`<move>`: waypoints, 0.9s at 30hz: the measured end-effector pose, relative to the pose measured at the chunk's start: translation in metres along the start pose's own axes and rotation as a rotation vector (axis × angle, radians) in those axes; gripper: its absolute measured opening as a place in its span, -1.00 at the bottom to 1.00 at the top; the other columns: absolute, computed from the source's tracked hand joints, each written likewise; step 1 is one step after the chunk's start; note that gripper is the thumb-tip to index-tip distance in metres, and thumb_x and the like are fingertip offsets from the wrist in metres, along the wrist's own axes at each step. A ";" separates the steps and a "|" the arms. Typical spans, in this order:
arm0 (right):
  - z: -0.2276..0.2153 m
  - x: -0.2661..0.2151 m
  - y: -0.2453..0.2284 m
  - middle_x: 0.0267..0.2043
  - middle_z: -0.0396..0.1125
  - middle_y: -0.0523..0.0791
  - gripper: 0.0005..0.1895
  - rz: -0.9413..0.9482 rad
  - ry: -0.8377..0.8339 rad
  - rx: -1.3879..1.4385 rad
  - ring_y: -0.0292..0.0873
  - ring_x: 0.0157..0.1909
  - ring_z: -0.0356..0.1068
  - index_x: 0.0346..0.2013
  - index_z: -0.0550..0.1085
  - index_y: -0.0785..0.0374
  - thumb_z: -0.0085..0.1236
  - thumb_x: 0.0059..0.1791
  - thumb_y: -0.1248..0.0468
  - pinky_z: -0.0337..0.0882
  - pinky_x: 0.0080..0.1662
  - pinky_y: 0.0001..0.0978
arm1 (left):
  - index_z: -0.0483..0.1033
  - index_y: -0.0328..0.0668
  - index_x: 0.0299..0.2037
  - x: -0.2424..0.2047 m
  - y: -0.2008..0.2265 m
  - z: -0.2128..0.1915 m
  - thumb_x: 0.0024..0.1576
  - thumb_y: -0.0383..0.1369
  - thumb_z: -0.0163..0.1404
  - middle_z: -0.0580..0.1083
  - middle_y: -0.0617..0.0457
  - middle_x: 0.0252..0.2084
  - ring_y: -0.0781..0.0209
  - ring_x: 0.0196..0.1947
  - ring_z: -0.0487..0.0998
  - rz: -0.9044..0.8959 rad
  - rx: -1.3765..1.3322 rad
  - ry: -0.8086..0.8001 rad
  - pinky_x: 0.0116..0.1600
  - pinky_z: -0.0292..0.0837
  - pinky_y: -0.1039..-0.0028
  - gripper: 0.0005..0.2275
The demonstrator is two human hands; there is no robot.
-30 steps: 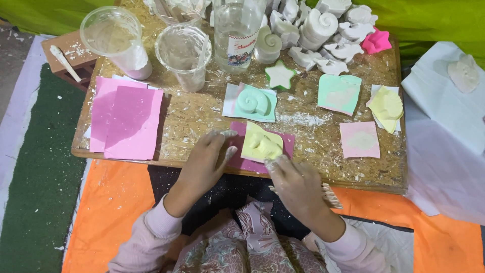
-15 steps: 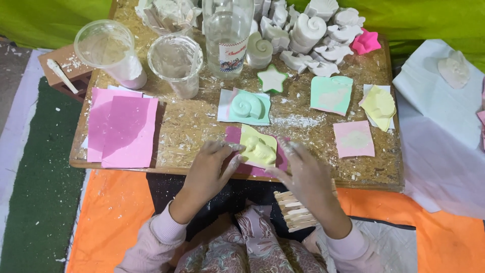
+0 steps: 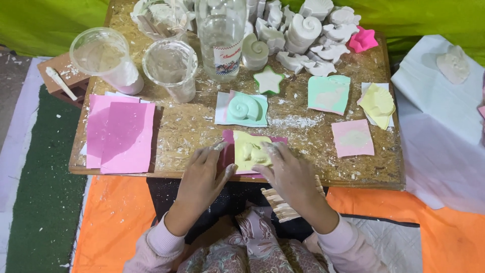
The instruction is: Demolding various small cast shapes from flexible molds and organizing them on a table with paper squares.
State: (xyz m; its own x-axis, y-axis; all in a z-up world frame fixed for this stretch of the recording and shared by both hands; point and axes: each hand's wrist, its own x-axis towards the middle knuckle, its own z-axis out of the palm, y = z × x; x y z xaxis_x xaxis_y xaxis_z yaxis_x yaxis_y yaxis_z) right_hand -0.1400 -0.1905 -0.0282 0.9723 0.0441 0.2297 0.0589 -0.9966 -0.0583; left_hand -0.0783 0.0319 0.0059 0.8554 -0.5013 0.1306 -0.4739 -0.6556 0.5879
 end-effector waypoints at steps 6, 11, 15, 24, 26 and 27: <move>0.007 -0.005 -0.004 0.01 0.38 -0.12 -0.51 0.030 -0.151 0.018 0.16 -0.51 0.54 -0.02 0.52 0.12 0.06 0.02 -0.17 0.63 -0.36 0.03 | 0.51 -0.45 -0.05 0.007 0.009 -0.005 0.23 -0.13 0.00 0.54 -0.35 -0.25 -0.34 0.03 0.53 -0.067 -0.090 -0.150 0.06 0.50 0.05 -0.60; 0.000 -0.020 0.005 -0.02 0.38 -0.13 -0.49 0.091 -0.159 -0.051 0.17 -0.50 0.54 0.02 0.51 0.09 0.01 0.01 -0.19 0.62 -0.40 0.02 | 0.49 -0.42 -0.07 0.007 -0.005 0.035 0.08 -0.22 0.21 0.52 -0.26 -0.30 -0.39 0.04 0.50 0.097 -0.106 -0.118 0.07 0.49 0.08 -0.62; 0.002 -0.033 0.022 -0.04 0.42 -0.12 -0.49 0.114 -0.115 -0.090 0.15 -0.51 0.55 -0.04 0.54 0.11 0.01 0.02 -0.20 0.62 -0.42 -0.03 | 0.47 -0.39 -0.06 0.018 0.014 0.042 0.01 -0.28 0.27 0.52 -0.28 -0.29 -0.40 0.01 0.49 0.168 -0.133 -0.136 0.03 0.50 0.06 -0.60; -0.001 -0.055 0.055 -0.12 0.44 -0.10 -0.46 0.297 0.013 -0.187 0.11 -0.47 0.55 -0.11 0.56 0.15 0.05 -0.02 -0.23 0.59 -0.43 -0.10 | 0.42 -0.38 -0.03 0.056 0.045 0.091 0.15 -0.42 0.12 0.52 -0.23 -0.26 -0.24 -0.08 0.59 0.353 0.056 -0.216 -0.13 0.60 0.27 -0.74; -0.015 -0.054 0.056 -0.14 0.45 -0.09 -0.43 0.346 0.006 -0.169 0.13 -0.47 0.55 -0.13 0.56 0.17 0.03 0.00 -0.26 0.58 -0.42 -0.08 | 0.41 -0.35 -0.03 0.068 0.064 0.088 0.14 -0.41 0.14 0.51 -0.23 -0.21 -0.25 -0.08 0.59 0.369 0.060 -0.282 -0.10 0.61 0.25 -0.73; -0.027 -0.051 0.053 -0.14 0.45 -0.09 -0.43 0.353 0.009 -0.171 0.13 -0.47 0.55 -0.13 0.56 0.17 0.03 0.00 -0.26 0.58 -0.42 -0.08 | 0.41 -0.35 -0.03 0.072 0.067 0.080 0.14 -0.41 0.14 0.51 -0.23 -0.21 -0.25 -0.08 0.59 0.377 0.060 -0.284 -0.10 0.61 0.25 -0.73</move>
State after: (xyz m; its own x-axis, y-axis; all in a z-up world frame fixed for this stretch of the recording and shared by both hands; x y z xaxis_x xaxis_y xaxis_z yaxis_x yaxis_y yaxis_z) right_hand -0.1929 -0.2473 -0.0171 0.9239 -0.3036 0.2328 -0.3183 -0.9476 0.0273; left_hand -0.0655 -0.0928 -0.0090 0.5340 -0.8399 0.0972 -0.7589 -0.4255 0.4929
